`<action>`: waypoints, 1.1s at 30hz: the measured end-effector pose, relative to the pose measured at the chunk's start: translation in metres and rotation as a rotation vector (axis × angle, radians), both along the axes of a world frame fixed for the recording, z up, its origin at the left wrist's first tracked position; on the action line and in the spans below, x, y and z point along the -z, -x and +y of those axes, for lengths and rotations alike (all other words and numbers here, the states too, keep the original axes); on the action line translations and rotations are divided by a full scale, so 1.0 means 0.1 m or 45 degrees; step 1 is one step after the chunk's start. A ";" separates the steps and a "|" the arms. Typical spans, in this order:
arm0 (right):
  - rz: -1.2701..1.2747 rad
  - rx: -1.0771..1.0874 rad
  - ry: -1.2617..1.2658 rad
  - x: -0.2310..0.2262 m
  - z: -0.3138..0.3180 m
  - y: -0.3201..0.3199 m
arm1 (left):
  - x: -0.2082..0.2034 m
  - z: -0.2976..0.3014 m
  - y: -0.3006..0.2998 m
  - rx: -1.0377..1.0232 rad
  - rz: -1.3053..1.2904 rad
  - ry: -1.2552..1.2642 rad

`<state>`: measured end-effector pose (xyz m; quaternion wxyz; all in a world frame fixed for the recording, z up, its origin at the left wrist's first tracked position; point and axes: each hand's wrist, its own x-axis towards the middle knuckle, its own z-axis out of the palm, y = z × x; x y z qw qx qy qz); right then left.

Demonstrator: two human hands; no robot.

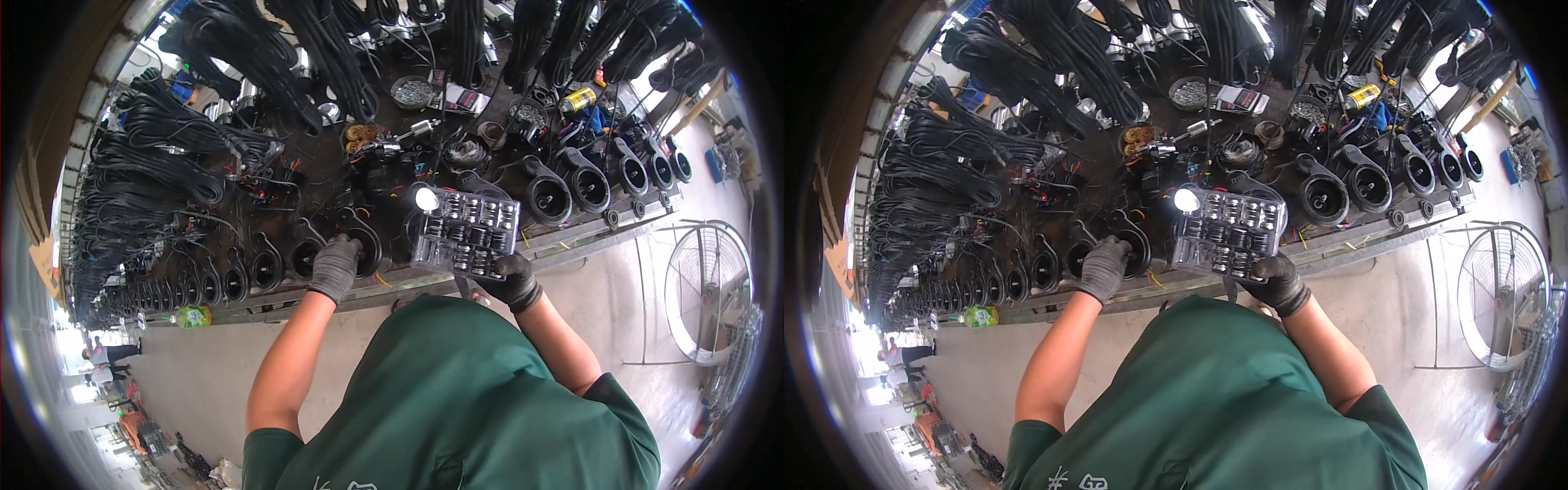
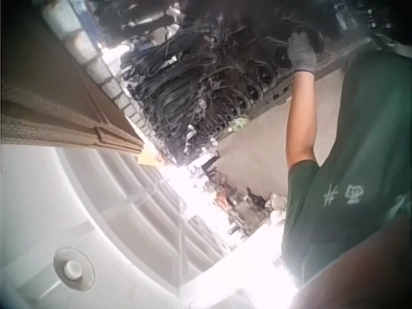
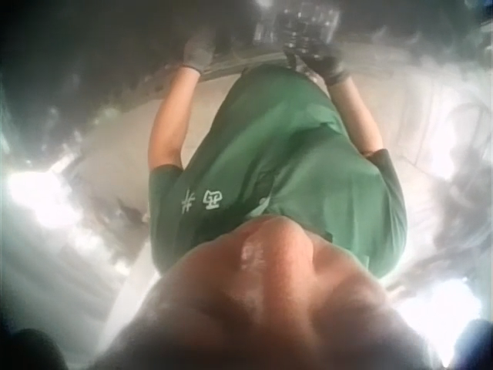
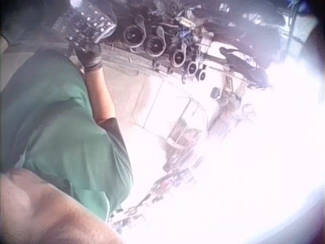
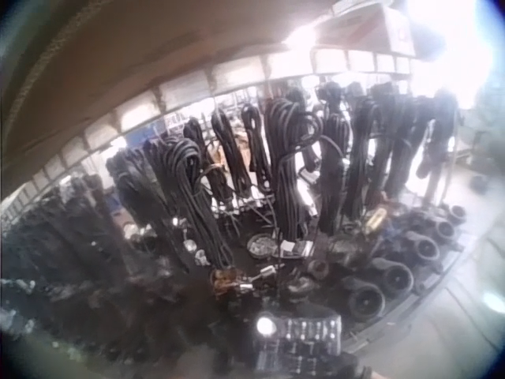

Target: The person picks up small circular components from a plastic tray and inserts them into black circular housings attached to a series of long cables on a workbench.

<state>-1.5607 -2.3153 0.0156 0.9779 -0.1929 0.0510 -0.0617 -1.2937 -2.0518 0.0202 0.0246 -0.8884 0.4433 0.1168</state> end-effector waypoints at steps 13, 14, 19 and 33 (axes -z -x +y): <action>0.004 0.080 0.100 -0.04 0.05 -0.01 | 0.12 -0.18 0.01 0.049 -0.119 -0.250; 0.003 0.080 0.103 -0.03 0.06 -0.01 | 0.13 -0.19 0.03 0.052 -0.127 -0.273; 0.002 0.039 0.072 -0.03 0.03 -0.01 | 0.11 -0.23 -0.04 0.056 -0.069 -0.254; 0.056 -0.069 0.120 0.02 -0.04 0.06 | -0.89 -0.95 1.30 0.345 0.192 0.754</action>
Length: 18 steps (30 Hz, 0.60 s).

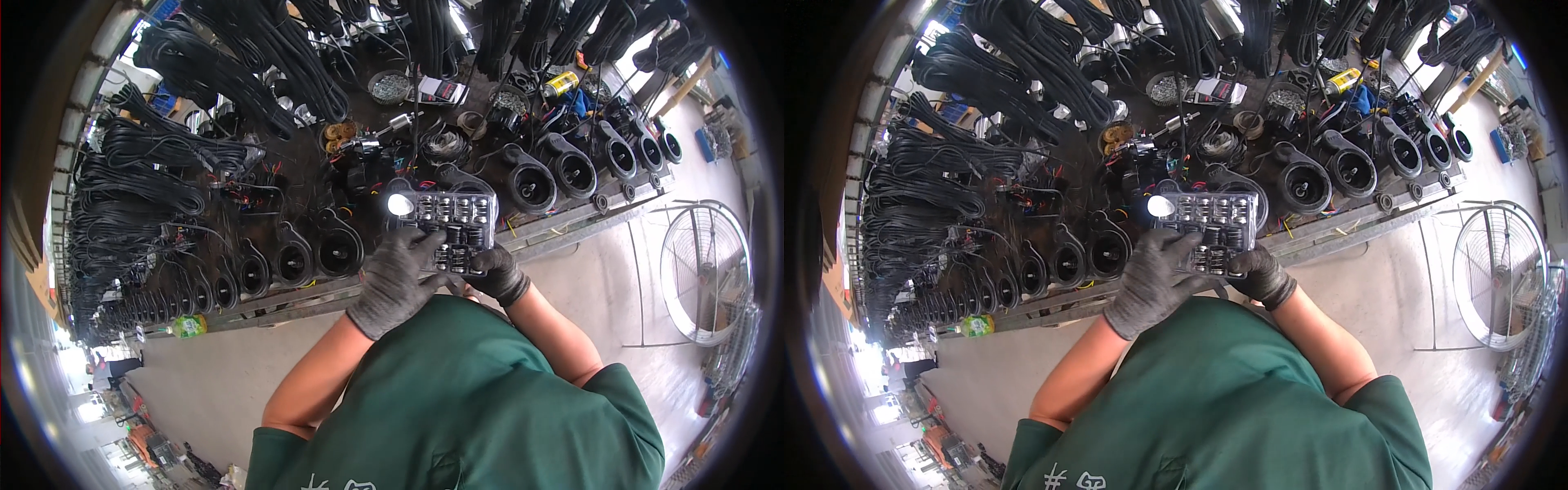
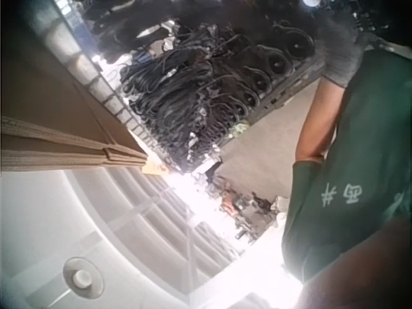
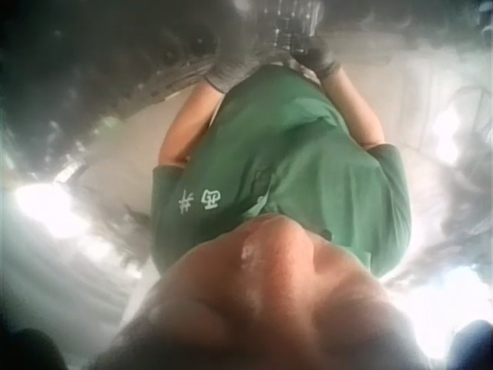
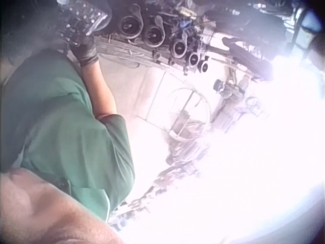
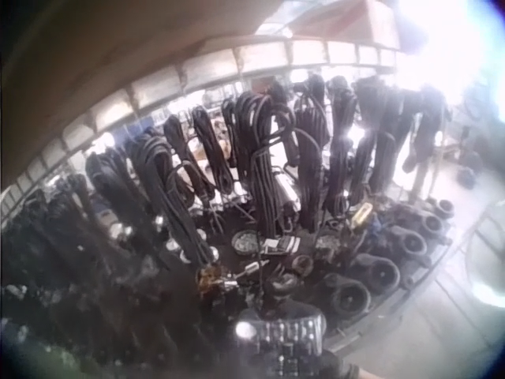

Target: The person picks up small circular components from a plastic tray and inserts them into black circular housings attached to a series of long cables on a workbench.

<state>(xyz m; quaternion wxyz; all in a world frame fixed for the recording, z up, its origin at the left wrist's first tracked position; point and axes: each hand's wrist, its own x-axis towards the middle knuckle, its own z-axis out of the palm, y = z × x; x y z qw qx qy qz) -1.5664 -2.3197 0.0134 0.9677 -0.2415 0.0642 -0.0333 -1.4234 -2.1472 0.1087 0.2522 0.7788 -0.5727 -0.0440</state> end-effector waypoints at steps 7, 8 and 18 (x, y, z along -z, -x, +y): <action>-0.007 0.093 -0.042 -0.16 0.01 0.02 | -0.03 -0.11 0.11 -0.011 0.030 -0.141; 0.003 0.132 -0.063 -0.17 0.01 0.01 | -0.03 -0.11 0.11 -0.009 0.029 -0.144; -0.050 0.126 0.031 -0.12 -0.01 0.08 | -0.04 -0.32 -0.02 -0.028 0.350 -0.293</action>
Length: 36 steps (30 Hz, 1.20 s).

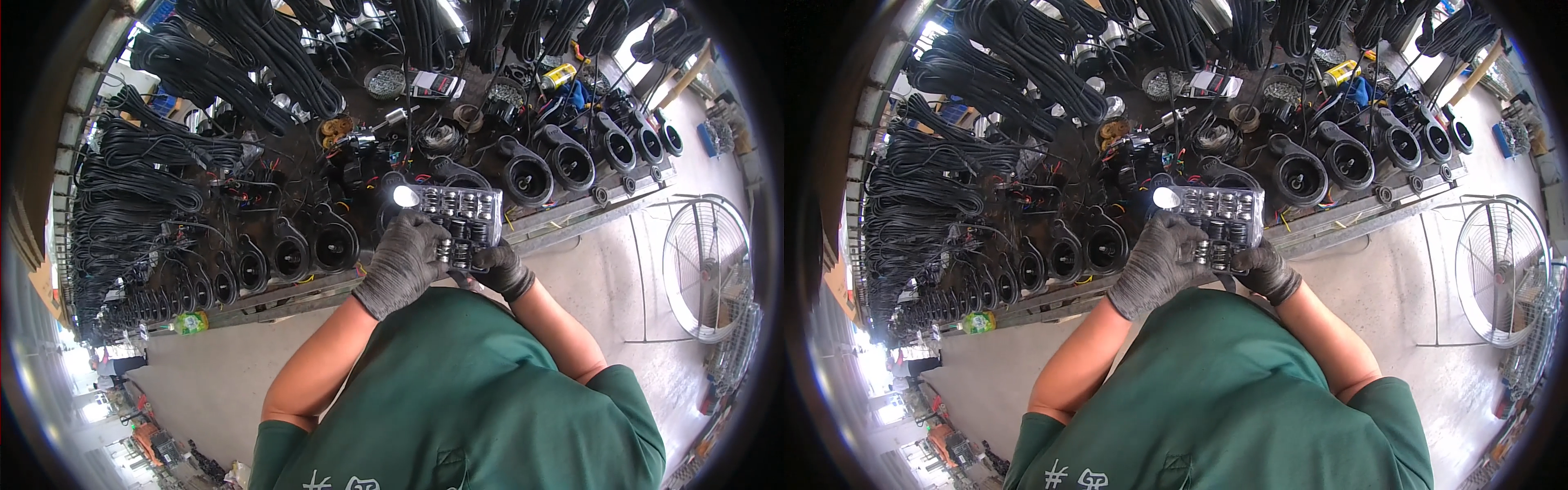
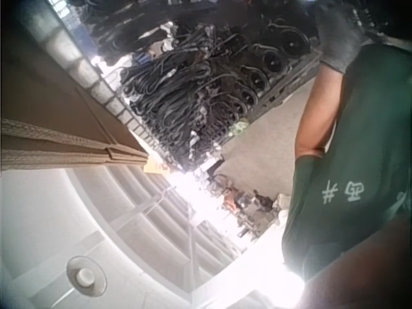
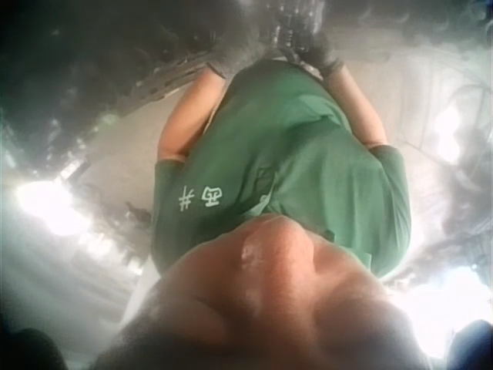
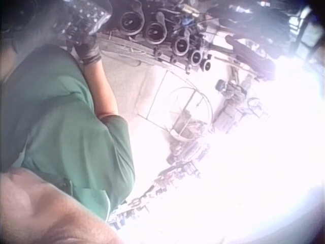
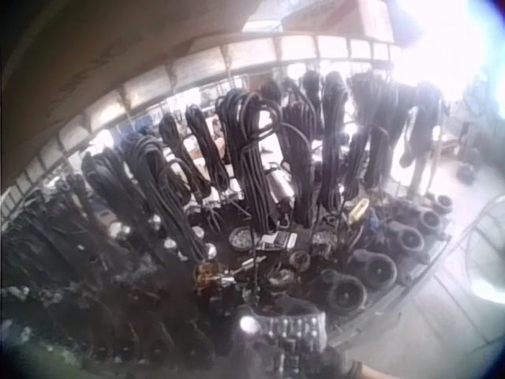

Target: The person picks up small circular components from a plastic tray and inserts them into black circular housings attached to a series of long cables on a workbench.

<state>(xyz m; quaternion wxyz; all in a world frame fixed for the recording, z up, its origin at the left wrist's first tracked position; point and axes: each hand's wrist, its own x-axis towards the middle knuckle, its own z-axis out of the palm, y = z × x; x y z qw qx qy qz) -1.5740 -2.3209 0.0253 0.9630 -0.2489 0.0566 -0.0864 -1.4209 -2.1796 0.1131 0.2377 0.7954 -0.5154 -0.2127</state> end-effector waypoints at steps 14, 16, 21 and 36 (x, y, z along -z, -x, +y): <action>0.081 0.315 -0.139 0.20 -0.43 0.43 | 0.67 0.22 -0.70 -0.443 0.547 0.012; 0.075 0.381 -0.117 0.12 -0.46 0.44 | 0.80 0.19 -0.69 -0.359 0.346 -0.140; 0.068 0.365 -0.132 0.31 -0.55 0.57 | 0.91 0.01 -0.75 -0.296 0.198 -0.265; 0.071 0.356 -0.068 0.17 -0.62 0.60 | 1.03 -0.27 -0.57 -0.098 -0.521 -0.505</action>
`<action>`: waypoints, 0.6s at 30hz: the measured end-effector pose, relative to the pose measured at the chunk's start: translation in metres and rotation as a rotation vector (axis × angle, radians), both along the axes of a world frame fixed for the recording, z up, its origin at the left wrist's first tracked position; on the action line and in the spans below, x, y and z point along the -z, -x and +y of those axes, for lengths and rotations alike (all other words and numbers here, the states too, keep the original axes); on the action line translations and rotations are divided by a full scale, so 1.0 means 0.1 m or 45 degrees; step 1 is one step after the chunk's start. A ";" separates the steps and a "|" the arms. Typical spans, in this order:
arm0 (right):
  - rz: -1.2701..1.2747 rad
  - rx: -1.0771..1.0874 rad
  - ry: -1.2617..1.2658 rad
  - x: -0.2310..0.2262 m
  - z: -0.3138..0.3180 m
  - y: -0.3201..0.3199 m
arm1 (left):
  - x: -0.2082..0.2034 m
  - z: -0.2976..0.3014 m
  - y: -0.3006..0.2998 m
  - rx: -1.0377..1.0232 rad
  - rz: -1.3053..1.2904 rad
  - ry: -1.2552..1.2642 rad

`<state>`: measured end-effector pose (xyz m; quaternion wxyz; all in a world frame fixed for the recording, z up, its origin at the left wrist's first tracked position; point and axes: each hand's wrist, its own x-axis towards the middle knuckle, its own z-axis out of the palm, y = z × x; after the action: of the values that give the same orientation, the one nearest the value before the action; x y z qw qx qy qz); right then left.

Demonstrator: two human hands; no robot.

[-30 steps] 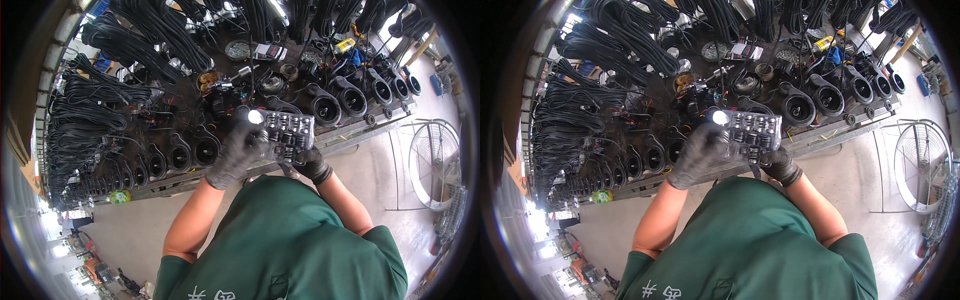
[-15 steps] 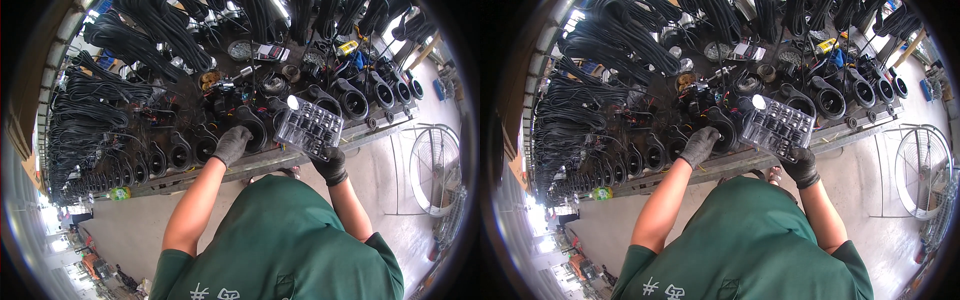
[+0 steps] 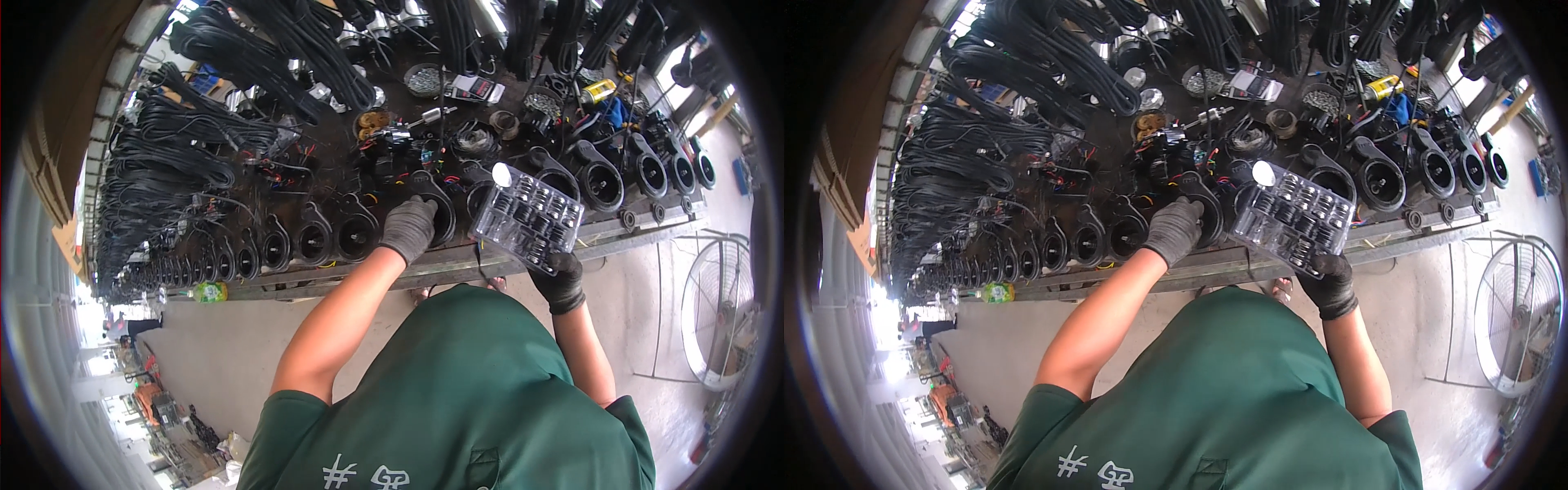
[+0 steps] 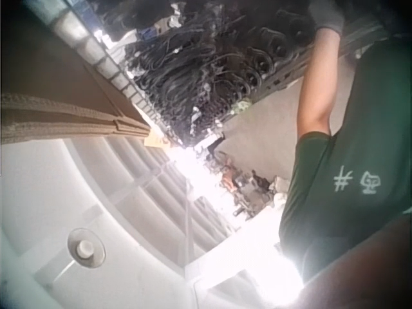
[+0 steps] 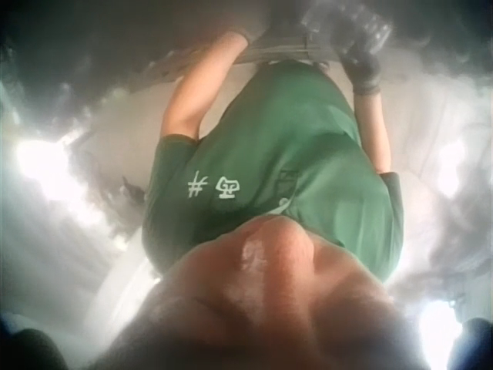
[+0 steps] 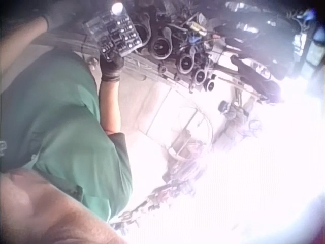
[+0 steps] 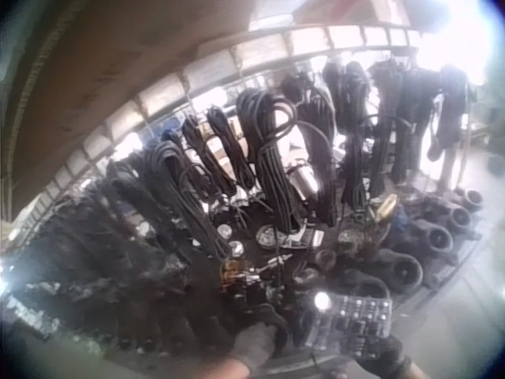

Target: The person picks up small circular components from a plastic tray and inserts them into black circular housings attached to a series of long cables on a workbench.

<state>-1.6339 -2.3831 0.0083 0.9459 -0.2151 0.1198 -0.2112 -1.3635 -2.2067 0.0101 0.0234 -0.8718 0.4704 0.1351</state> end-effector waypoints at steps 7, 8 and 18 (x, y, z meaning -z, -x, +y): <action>0.022 -0.045 -0.031 0.09 -0.07 0.03 | 0.09 -0.01 0.00 0.059 -0.098 -0.092; 0.005 -0.039 -0.035 0.10 -0.09 0.04 | 0.08 -0.01 0.00 0.063 -0.098 -0.091; 0.024 -0.180 -0.120 0.13 -0.25 0.14 | -0.11 0.06 0.07 0.011 -0.152 -0.116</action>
<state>-1.6478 -2.4080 -0.0047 0.9663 -0.1803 0.1232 -0.1360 -1.3707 -2.2008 0.0214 0.0915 -0.8742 0.4653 0.1042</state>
